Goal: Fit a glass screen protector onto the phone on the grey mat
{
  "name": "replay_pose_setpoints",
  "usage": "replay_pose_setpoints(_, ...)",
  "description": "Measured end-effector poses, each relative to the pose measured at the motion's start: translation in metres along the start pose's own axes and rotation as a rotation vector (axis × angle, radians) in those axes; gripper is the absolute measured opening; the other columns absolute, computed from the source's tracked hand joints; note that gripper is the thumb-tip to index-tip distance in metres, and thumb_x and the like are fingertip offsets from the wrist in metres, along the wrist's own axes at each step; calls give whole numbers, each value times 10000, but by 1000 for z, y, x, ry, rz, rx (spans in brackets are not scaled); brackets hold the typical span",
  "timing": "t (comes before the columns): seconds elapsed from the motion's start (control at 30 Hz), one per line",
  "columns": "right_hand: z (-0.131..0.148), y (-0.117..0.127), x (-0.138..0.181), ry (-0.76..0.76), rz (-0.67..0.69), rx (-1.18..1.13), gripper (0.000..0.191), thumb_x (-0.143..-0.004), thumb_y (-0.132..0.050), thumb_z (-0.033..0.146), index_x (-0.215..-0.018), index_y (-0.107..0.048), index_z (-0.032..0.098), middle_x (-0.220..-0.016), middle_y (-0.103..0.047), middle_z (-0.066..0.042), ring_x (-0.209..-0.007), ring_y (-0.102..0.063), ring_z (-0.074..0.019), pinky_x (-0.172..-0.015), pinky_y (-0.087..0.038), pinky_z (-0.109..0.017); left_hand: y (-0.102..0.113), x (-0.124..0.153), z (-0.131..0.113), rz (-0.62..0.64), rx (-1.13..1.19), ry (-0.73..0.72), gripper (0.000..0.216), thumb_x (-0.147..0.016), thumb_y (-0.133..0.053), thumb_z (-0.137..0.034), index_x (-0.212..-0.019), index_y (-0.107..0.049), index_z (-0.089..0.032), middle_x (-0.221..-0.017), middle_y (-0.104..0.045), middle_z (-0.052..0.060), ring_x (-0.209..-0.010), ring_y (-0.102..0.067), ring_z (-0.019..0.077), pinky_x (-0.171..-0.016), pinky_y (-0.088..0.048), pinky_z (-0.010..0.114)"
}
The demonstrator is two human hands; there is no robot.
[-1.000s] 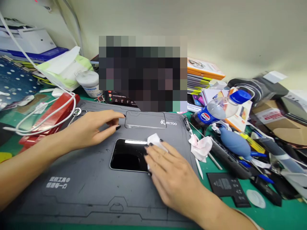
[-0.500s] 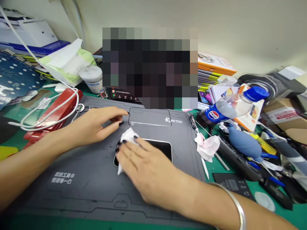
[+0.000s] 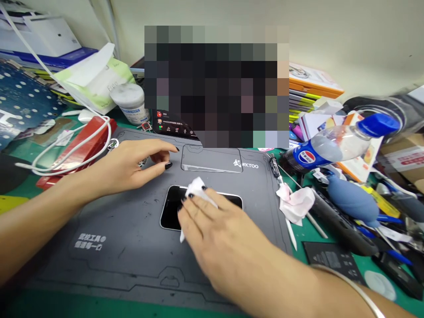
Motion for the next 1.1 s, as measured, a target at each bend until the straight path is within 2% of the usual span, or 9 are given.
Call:
replay_pose_setpoints(0.07, 4, 8, 3, 56, 26, 5, 417, -1020, -389, 209, -1299, -696, 161, -1344, -716, -61, -1236, -662, -211, -1166, -447, -410, 0, 0, 1, -3, 0, 0, 269, -948, -503, -161, -1155, -661, -97, -910, -740, 37, -750, -684, 131, -741, -529, 229)
replay_pose_setpoints(0.17, 6, 16, 7, 50, 35, 16, 405, -1039, -389, 262, -1300, -695, 218, -1404, -682, -6, -1300, -615, -177, -1153, -435, -365, 1, 0, 2, -2, -4, 4, 255, -953, -497, -157, -1135, -669, -104, -910, -743, 38, -763, -684, 135, -739, -523, 231)
replay_pose_setpoints(0.33, 6, 6, 7, 51, 52, 21, 397, -1040, -399, 272, -1279, -709, 205, -1366, -706, -20, -1269, -629, -180, -1102, -458, -359, 0, 1, 3, 10, -1, 10, 224, -957, -508, -166, -1096, -677, -117, -907, -746, 41, -751, -675, 136, -728, -509, 229)
replay_pose_setpoints(0.47, 5, 2, 7, -76, 19, 91, 397, -1058, -417, 345, -1226, -732, 172, -1297, -739, -59, -1201, -660, -217, -1105, -444, -411, -2, 1, 2, 27, 3, 15, 226, -955, -507, -169, -1090, -681, -118, -894, -744, 43, -745, -672, 142, -720, -500, 235)
replay_pose_setpoints(0.63, 12, -2, 5, 15, 57, 43, 420, -1058, -432, 413, -1322, -681, 200, -1389, -691, -8, -1302, -597, -192, -1118, -420, -384, -2, 1, 3, 49, 14, 34, 251, -948, -496, -170, -1103, -684, -110, -910, -748, 52, -769, -680, 152, -738, -500, 247)
replay_pose_setpoints(0.8, 9, 3, 8, -140, -8, 143, 468, -1090, -351, 398, -1181, -753, 175, -1258, -756, -50, -1158, -673, -201, -1100, -411, -404, -3, 1, 5, 74, 44, 82, 287, -935, -500, -164, -1160, -664, -97, -876, -753, 32, -757, -689, 148, -717, -492, 248)
replay_pose_setpoints(0.87, 12, 5, 9, -124, -6, 158, 478, -1082, -367, 437, -1183, -752, 175, -1245, -761, -48, -1156, -667, -200, -1108, -407, -398, -4, 1, 4, 103, 103, 113, 284, -940, -491, -156, -1169, -653, -116, -836, -761, -4, -719, -689, 119, -687, -489, 218)
replay_pose_setpoints(1.0, 17, -4, -1, -34, 46, 90, 502, -1000, -520, 545, -1306, -688, 184, -1380, -697, -26, -1298, -590, -208, -1122, -404, -420, -10, 2, -3, 236, 357, 217, 318, -945, -454, -147, -1212, -628, -156, -856, -785, -53, -668, -679, 69, -641, -483, 171)
replay_pose_setpoints(1.1, 13, -12, -7, -65, 38, 75, 565, -979, -550, 577, -1343, -666, 161, -1424, -666, -55, -1343, -569, -235, -1137, -397, -454, -12, 2, -6, 273, 382, 237, 325, -936, -443, -145, -1192, -643, -155, -873, -785, -48, -667, -667, 72, -617, -467, 184)
Point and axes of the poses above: each hand's wrist, its own x-axis away from the middle knuckle, its own y-axis out of the back of the hand, z = x × y, the point moved 3 cm from there along -x, towards the middle knuckle
